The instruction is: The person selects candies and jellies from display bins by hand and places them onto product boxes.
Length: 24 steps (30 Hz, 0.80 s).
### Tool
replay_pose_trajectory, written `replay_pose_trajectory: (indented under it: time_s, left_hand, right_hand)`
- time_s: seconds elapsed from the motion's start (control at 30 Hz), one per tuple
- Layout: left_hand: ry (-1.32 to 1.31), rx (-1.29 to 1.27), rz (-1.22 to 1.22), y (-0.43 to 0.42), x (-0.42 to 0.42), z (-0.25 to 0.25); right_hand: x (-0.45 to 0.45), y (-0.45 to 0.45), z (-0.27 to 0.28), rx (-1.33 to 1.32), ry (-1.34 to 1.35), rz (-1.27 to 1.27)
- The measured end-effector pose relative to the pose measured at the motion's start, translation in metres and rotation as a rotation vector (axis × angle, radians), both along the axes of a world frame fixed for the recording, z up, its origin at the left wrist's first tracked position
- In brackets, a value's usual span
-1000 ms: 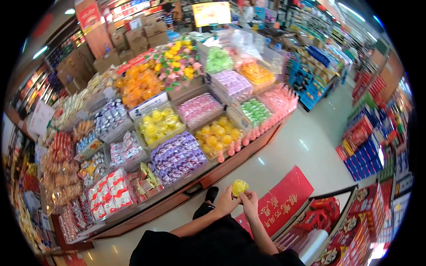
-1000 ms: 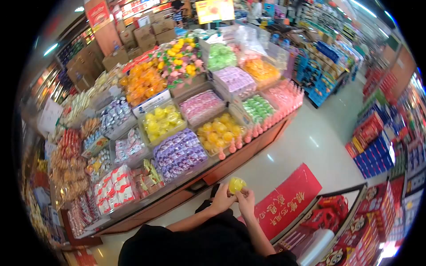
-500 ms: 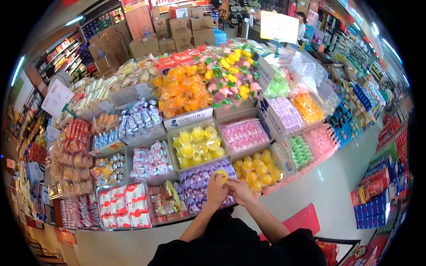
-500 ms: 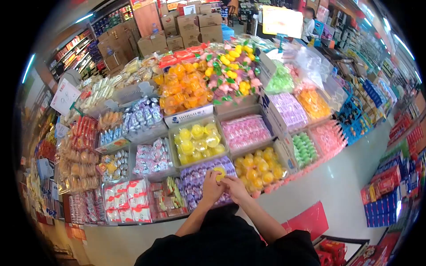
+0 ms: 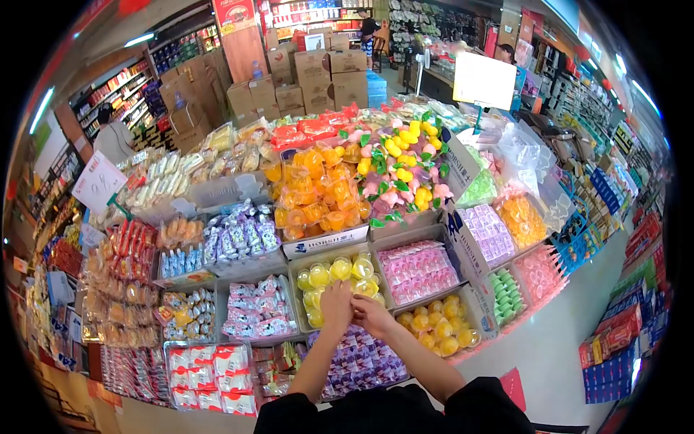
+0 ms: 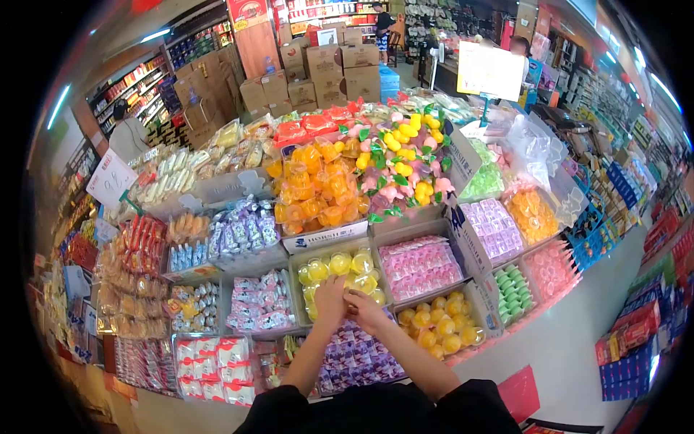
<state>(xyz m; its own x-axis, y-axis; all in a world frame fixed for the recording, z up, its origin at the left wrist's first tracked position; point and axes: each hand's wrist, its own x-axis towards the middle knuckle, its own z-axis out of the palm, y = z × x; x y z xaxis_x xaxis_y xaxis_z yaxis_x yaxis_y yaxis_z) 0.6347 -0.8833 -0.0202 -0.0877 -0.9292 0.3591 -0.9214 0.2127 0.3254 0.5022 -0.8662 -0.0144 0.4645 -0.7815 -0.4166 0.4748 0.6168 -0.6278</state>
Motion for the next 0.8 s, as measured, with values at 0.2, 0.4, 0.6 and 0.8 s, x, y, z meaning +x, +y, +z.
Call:
replay_pose_trajectory:
  time_s: [0.2, 0.4, 0.6, 0.8]
  left_hand:
    - [-0.016, -0.114, 0.025, -0.013, -0.002, -0.027]
    - [-0.067, -0.123, 0.125, 0.005, -0.025, -0.003]
    - [0.359, 0.175, -0.454, 0.117, -0.134, -0.005]
    - [-0.107, 0.811, -1.335, 0.264, -0.194, -0.115]
  right_hand:
    - [-0.037, 0.058, -0.007, 0.039, 0.135, 0.112]
    - [-0.117, 0.161, -0.067, -0.002, 0.277, 0.273]
    - [-0.203, 0.296, -0.153, -0.570, 1.150, 0.524]
    - [-0.277, 0.508, -0.222, -0.068, 1.000, 0.146]
